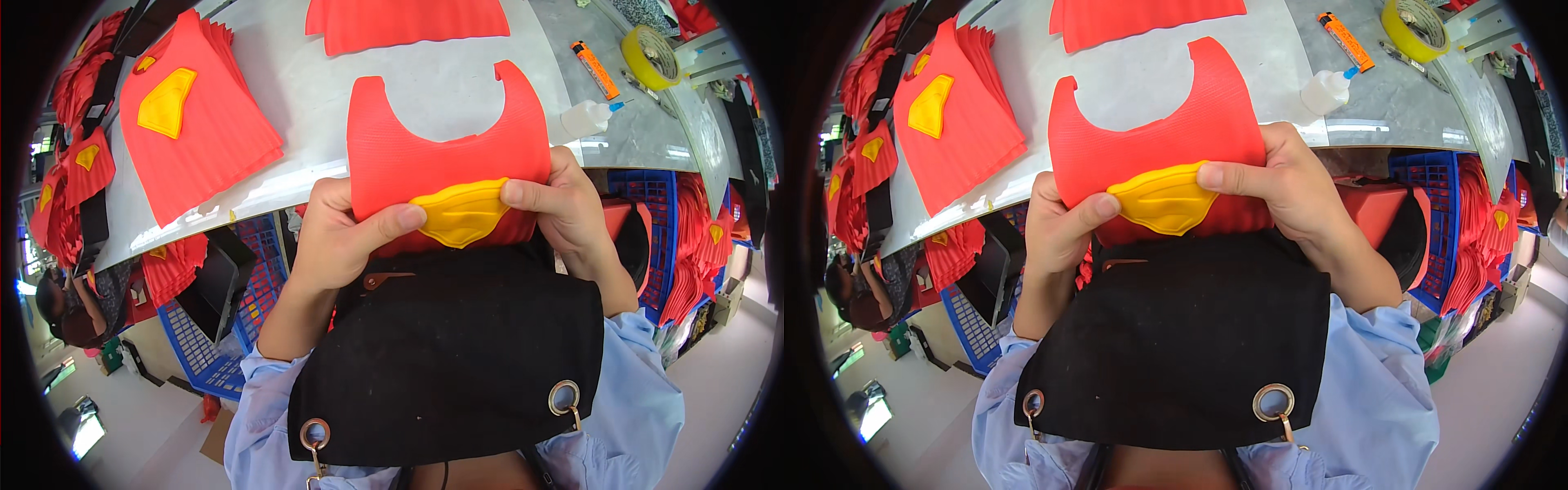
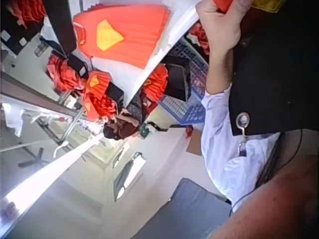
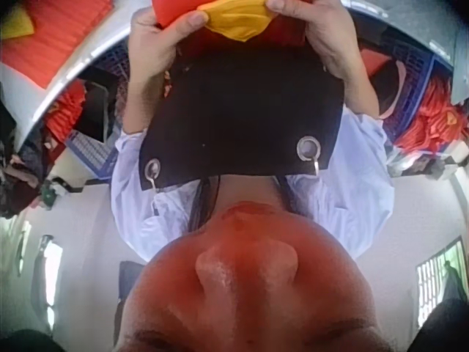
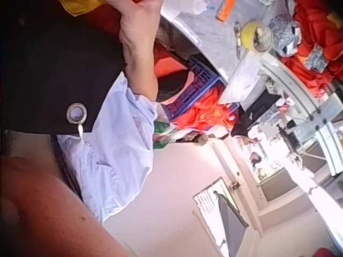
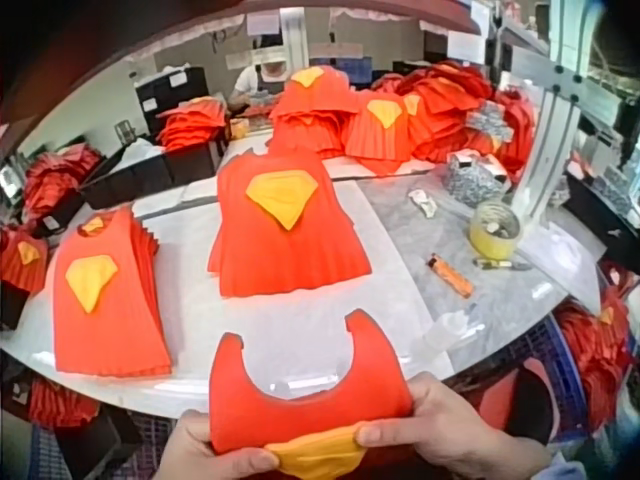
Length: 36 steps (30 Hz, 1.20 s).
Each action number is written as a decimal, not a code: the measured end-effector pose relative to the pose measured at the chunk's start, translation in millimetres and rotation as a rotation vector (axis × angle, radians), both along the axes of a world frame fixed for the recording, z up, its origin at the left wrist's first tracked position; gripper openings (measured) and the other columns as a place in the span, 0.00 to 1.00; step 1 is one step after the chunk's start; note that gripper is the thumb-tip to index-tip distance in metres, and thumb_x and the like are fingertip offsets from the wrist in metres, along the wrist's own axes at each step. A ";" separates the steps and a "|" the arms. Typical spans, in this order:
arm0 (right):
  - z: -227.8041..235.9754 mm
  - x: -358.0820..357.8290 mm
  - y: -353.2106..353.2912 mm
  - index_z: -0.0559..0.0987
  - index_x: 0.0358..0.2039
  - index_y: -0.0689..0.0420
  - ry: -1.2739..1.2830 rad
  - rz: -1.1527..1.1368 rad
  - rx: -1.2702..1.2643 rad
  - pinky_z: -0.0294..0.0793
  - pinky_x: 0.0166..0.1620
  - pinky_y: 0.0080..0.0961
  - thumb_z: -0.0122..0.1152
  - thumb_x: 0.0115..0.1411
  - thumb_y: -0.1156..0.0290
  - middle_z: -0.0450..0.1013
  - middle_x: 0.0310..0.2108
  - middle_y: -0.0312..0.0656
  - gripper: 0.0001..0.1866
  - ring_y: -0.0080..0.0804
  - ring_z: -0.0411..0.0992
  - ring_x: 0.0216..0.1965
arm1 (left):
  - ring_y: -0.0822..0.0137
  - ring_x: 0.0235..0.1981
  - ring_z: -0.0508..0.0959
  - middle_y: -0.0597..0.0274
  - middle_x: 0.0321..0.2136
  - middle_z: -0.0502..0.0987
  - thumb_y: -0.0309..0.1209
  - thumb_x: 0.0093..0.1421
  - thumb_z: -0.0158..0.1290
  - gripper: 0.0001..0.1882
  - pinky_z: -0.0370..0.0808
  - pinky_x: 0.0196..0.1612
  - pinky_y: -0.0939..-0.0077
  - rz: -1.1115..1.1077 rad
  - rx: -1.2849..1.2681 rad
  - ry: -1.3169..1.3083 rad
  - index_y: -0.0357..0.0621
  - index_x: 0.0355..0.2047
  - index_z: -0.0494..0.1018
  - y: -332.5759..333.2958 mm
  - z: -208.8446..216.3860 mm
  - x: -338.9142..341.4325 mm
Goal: Applying glue to yellow felt emblems and attaching them to red fabric bibs.
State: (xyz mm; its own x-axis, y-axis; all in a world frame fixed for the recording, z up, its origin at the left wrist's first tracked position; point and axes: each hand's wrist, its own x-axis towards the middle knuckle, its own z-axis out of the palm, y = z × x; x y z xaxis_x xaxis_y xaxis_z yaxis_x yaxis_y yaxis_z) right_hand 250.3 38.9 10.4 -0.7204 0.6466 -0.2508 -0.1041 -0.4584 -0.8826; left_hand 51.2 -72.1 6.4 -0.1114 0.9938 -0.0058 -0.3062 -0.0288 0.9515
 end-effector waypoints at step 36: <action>-8.7 -61.6 -0.4 0.77 0.31 0.54 -0.469 -0.198 1.694 0.51 0.59 0.46 0.69 0.44 0.59 0.57 0.55 0.52 0.17 0.54 0.52 0.60 | 0.77 0.28 0.76 0.60 0.26 0.80 0.24 0.52 0.59 0.09 0.73 0.31 0.82 0.328 -0.062 0.547 0.32 0.33 0.76 11.2 -26.2 1.1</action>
State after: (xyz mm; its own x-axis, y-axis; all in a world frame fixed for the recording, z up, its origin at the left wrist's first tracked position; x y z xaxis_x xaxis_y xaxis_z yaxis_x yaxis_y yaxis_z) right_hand 188.7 38.5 1.7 -0.6773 0.4517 0.5807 0.3376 0.8921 -0.3001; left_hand 52.3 -60.9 -19.8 -0.4128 0.9072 0.0817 0.2395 0.0215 0.9707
